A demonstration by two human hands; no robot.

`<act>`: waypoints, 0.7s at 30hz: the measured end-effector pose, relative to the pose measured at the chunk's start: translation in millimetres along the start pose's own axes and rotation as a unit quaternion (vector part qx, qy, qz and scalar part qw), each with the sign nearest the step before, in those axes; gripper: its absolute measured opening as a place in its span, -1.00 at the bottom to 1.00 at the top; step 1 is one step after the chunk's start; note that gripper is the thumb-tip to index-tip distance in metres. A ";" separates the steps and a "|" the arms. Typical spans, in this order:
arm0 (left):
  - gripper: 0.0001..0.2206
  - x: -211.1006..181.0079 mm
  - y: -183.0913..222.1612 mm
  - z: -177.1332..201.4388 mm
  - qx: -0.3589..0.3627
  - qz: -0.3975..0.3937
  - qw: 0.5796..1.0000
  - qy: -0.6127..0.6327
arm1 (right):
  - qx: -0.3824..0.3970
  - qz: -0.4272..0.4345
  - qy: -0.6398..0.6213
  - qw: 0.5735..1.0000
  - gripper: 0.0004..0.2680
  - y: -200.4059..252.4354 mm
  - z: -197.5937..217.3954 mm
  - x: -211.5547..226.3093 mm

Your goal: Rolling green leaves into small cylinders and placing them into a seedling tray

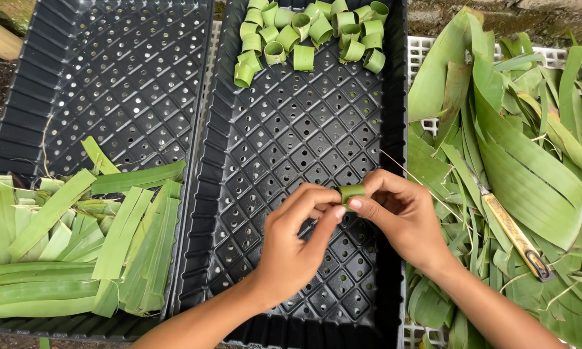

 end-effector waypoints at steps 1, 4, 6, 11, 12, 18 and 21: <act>-0.87 1.2 -0.3 1.1 0.000 0.001 1.000 0.002 | -0.001 -0.002 0.001 1.000 -0.90 0.1 0.5 0.6; -0.91 3.4 -1.4 2.8 0.007 0.002 1.000 0.012 | 0.013 -0.031 -0.014 0.999 -0.87 -1.0 -2.2 -3.2; -0.92 2.5 -0.5 2.2 0.004 -0.004 1.000 0.006 | 0.016 -0.035 -0.029 0.999 -0.86 -1.0 -3.0 -4.9; -0.96 15.8 0.5 -1.7 0.010 0.054 0.998 0.017 | 0.010 -0.038 -0.026 0.999 -0.84 -1.0 -4.3 -4.2; -0.97 21.3 1.1 -2.4 0.006 0.079 0.996 0.034 | 0.010 -0.035 -0.009 0.999 -0.84 -0.9 -4.8 -2.9; -0.92 51.2 6.2 7.5 -0.068 0.196 0.965 0.159 | -0.068 0.246 0.448 0.857 -0.94 18.8 16.3 93.7; -0.91 60.9 9.2 8.2 -0.082 0.227 0.957 0.158 | -0.090 0.073 0.447 0.887 -0.92 22.7 68.6 76.8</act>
Point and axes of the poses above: each hand's wrist, its own y-axis away from the middle knuckle, its own z-axis out of the back of the hand, x = y × z, the point moved 9 cm from there along -y, towards the middle knuckle, and after that the axes turned 5 degrees about x, right-handed, at the moved point
